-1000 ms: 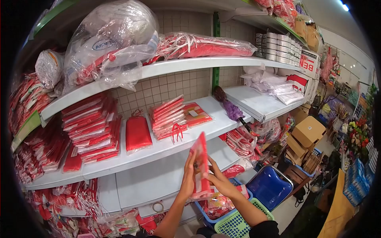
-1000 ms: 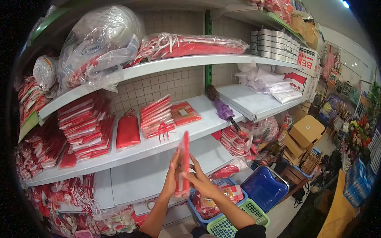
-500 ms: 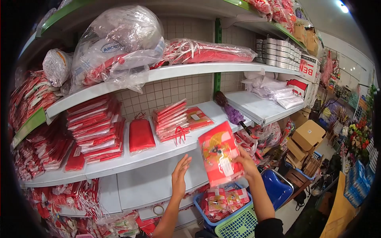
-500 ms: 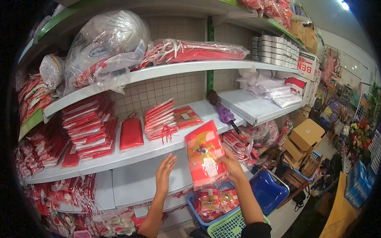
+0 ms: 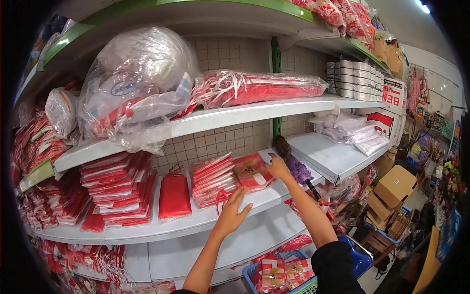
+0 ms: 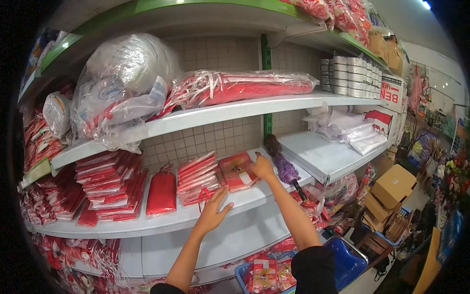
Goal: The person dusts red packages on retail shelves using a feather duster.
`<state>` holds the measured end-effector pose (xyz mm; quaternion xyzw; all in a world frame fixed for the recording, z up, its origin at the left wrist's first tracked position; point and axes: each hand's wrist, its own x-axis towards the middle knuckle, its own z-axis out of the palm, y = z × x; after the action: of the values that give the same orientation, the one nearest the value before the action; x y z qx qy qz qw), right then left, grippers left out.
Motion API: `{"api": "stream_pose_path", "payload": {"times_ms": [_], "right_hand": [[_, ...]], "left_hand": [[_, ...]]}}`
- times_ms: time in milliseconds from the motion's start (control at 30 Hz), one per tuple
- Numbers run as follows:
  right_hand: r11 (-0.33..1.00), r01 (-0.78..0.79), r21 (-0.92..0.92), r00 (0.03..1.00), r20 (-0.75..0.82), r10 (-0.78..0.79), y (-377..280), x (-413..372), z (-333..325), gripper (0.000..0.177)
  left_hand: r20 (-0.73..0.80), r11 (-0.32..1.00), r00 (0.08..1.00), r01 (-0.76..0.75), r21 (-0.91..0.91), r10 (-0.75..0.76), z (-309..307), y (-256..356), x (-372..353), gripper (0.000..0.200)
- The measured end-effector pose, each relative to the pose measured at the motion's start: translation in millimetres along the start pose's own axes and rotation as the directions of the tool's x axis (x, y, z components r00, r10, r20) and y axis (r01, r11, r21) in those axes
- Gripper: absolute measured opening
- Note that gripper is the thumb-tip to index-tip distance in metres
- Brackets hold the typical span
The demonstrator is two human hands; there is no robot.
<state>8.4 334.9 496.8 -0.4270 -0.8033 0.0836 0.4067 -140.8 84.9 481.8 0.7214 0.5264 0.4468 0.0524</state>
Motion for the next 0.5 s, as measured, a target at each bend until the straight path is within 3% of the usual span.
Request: {"api": "stream_pose_path", "payload": {"times_ms": [100, 200, 333, 433, 467, 500], "right_hand": [[0.995, 0.060, -0.073, 0.992, -0.110, -0.068, -30, -32, -6, 0.043], [0.983, 0.141, -0.117, 0.985, -0.087, -0.151, -70, -81, -4, 0.041], [0.957, 0.222, -0.185, 0.967, -0.086, -0.241, -75, -96, 5, 0.042], [0.973, 0.199, -0.121, 0.980, 0.029, -0.197, -70, -92, 1, 0.042], [0.950, 0.264, -0.165, 0.958, -0.067, -0.277, -68, -91, 1, 0.039], [0.973, 0.200, -0.116, 0.979, -0.020, -0.204, -72, -89, -3, 0.037]], "left_hand": [[0.054, 0.996, 0.997, 0.044, 0.078, -0.048, -1, 8, -1, 0.056], [0.091, 0.999, 0.995, 0.039, 0.022, -0.041, -1, 2, -1, 0.057], [0.079, 0.993, 0.995, 0.061, -0.105, -0.053, -5, 5, 0, 0.054], [0.087, 0.988, 0.994, 0.076, -0.134, -0.065, -5, 6, -1, 0.052], [0.086, 0.987, 0.994, 0.074, -0.145, -0.062, -5, 6, -2, 0.052], [0.083, 0.985, 0.995, 0.069, -0.156, -0.057, -5, 7, -3, 0.053]]}}
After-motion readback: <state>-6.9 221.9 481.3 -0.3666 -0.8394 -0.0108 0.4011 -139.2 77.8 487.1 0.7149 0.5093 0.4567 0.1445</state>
